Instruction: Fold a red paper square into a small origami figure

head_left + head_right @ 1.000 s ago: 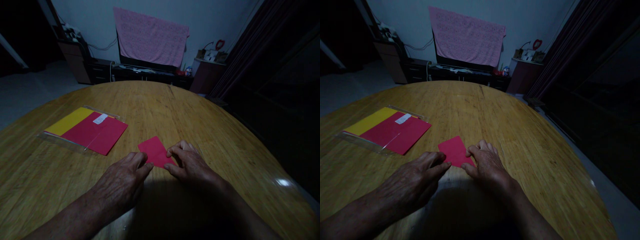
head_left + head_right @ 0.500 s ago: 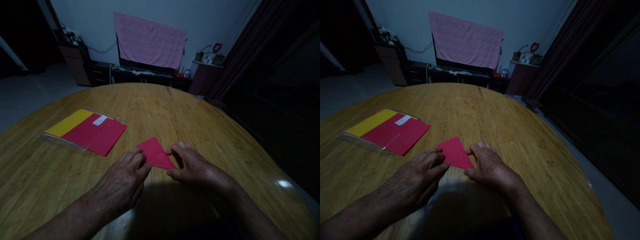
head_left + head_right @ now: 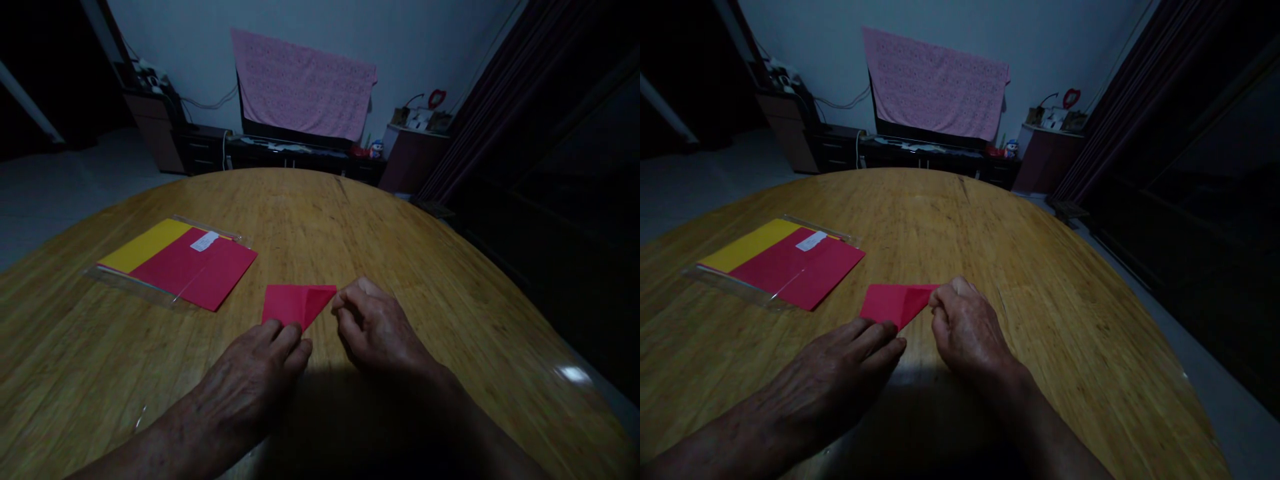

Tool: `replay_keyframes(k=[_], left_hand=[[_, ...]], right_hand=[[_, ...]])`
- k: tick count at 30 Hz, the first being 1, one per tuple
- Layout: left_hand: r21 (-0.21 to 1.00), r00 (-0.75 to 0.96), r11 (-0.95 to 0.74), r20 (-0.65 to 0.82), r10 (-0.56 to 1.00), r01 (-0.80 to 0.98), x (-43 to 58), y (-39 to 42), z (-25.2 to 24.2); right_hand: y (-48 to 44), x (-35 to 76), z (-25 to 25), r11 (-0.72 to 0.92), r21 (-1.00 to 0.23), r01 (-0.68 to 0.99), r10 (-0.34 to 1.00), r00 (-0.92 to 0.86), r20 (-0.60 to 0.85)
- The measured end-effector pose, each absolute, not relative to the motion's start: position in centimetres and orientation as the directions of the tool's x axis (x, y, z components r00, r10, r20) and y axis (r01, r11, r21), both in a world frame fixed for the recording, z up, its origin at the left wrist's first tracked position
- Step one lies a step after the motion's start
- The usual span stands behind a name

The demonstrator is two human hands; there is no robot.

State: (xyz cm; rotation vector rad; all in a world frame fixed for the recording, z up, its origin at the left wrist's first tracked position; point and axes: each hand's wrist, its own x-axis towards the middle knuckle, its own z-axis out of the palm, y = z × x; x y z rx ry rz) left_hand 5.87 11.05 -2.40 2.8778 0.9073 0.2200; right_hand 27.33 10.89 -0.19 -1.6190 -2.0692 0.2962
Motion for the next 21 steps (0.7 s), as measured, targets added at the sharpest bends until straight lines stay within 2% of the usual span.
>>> replay_keyframes(k=[4, 8, 21], left_hand=[[0.21, 0.809, -0.807, 0.101, 0.579, 0.552, 5.7, 10.9, -2.9], [0.233, 0.812, -0.816, 0.142, 0.566, 0.528, 5.7, 10.9, -3.3], [0.261, 0.817, -0.825, 0.171, 0.551, 0.502, 2.9, 13.8, 0.0]], right_hand=[[10.9, 26.1, -0.8, 0.435, -0.417, 0.798, 0.896, -0.34, 0.285], [11.0, 25.8, -1.9, 0.513, -0.382, 0.769, 0.855, -0.418, 0.306], [11.1, 26.1, -2.4, 0.509, -0.366, 0.779, 0.86, -0.449, 0.24]])
